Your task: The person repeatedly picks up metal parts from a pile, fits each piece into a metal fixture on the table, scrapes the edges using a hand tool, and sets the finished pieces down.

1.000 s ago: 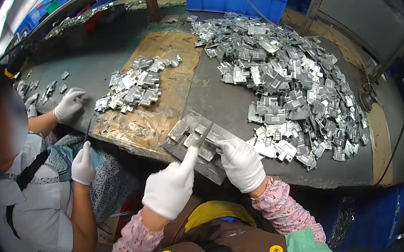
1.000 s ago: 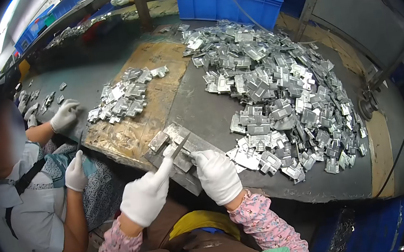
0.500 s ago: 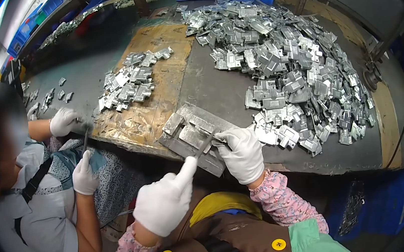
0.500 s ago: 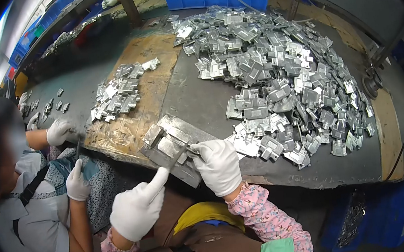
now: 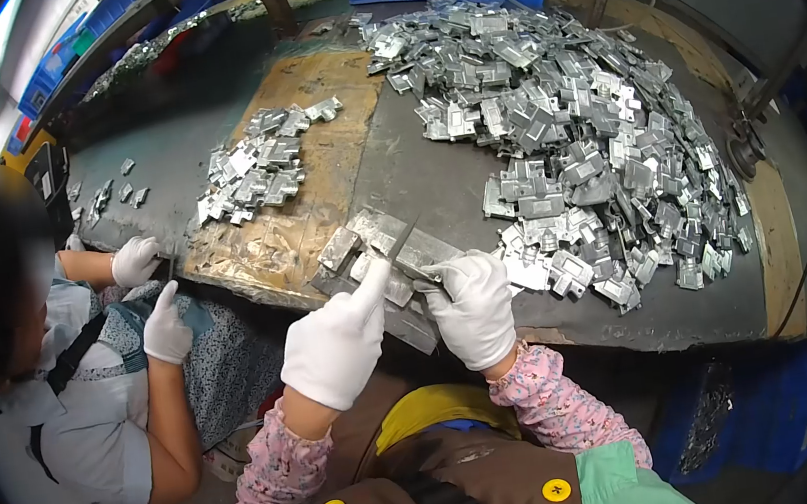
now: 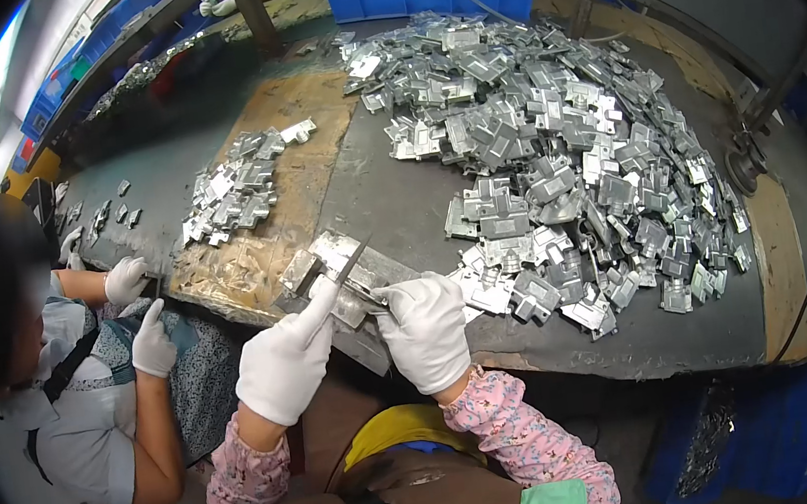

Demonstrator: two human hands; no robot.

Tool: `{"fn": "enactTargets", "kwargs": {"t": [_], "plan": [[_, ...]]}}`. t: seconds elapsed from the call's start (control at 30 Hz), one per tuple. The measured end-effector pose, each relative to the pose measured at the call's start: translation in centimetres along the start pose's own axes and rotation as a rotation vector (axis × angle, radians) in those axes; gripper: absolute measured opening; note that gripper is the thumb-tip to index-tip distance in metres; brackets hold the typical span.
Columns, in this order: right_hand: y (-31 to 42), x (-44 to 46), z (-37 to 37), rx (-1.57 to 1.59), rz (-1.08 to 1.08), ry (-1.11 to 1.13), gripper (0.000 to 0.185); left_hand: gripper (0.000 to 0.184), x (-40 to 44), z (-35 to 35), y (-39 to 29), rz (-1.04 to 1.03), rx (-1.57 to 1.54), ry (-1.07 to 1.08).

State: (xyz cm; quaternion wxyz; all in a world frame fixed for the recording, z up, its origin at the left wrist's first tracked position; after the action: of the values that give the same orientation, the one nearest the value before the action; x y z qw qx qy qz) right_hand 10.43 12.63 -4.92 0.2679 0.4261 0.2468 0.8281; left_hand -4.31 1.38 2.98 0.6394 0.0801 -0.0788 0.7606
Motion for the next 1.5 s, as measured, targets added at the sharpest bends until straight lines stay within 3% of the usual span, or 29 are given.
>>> {"fn": "enactTargets", "kwargs": {"t": [0.2,0.47,0.63,0.83,0.97,1.17,1.23,1.4,1.5], "plan": [[0.4,-0.1,-0.2,-0.054,0.047,-0.080,0.026,0.045,-3.6,3.5,-0.4,-0.003,-0.035,0.149],[-0.3,0.0,-0.1,0.090,0.068,-0.036,0.025,0.049,0.0,-0.6,-2.1,-0.009,-0.050,-0.057],[-0.1,-0.3,0.3,0.045,0.072,-0.035,0.020,0.051,-4.2,1.2,-2.8,-0.035,-0.026,0.085],[-0.4,0.1,0.0,0.183,-0.008,0.046,0.024,0.048,-1.0,-1.3,-4.4,-0.038,-0.103,-0.030],[0.0,0.2,0.5,0.090,0.128,-0.072,0.018,0.052,-2.4,0.4,-3.8,-0.054,0.009,0.042],[-0.4,0.2,0.0,0.138,0.063,-0.001,0.012,0.053,-2.6,-0.9,-4.4,-0.010,0.026,0.026],[-0.6,0.2,-0.2,0.181,-0.026,0.066,0.016,0.050,-0.6,-1.4,-4.7,-0.010,-0.029,0.003],[-0.6,-0.4,-0.4,0.132,0.053,-0.027,0.025,0.043,-2.0,1.0,-2.0,0.062,-0.424,-0.020],[-0.2,-0.1,0.1,0.074,0.079,-0.016,0.025,0.042,-4.0,2.1,-1.2,0.074,-0.338,-0.055]]}}
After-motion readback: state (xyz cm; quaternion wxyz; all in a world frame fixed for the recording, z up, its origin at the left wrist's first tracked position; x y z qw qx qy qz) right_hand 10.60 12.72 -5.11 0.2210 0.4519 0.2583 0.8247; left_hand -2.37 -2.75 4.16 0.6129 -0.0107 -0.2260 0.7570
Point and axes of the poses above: each hand's wrist, its own x-axis towards the middle knuckle, its own z-axis out of the back of the hand, y = z × x, the point moved 2 cm from there along x, towards the middle knuckle, and after that the axes turned 10 degrees about x, right-handed, at the moved point
